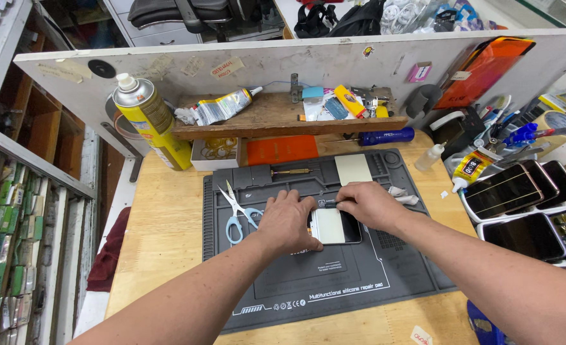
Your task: The person applies adhesive to the back of a smartphone and carefully aligns and presses a white rectangular component onto the internal surface. The person repeatedly wipes the component and surrounding area with a cloth while working on the device.
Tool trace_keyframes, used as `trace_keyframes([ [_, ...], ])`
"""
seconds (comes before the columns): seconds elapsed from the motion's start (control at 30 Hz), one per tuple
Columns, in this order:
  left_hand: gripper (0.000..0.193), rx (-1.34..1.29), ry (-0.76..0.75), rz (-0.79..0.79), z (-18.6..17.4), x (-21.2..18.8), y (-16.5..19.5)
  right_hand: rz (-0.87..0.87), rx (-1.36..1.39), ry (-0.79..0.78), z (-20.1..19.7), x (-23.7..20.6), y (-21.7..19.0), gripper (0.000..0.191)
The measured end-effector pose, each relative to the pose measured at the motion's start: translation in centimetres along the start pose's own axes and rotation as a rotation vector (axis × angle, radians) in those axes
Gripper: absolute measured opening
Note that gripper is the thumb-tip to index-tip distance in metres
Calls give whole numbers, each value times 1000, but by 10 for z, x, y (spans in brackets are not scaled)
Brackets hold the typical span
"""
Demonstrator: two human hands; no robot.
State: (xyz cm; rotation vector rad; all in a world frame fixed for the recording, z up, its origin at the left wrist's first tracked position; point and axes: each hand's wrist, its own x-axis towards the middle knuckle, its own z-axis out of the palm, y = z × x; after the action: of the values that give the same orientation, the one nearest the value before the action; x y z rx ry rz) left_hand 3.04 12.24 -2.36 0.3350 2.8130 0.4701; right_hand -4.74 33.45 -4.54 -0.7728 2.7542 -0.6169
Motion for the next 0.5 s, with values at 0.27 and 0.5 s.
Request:
trace_keyframes([
  [0.27,88,-16,0,-21,2,1,2,-2,-246,-20,-3,-12,-9,18],
  [0.5,89,-18,-19,-27,0,2,3,-64,-262,-29,-4,-10,-3,18],
])
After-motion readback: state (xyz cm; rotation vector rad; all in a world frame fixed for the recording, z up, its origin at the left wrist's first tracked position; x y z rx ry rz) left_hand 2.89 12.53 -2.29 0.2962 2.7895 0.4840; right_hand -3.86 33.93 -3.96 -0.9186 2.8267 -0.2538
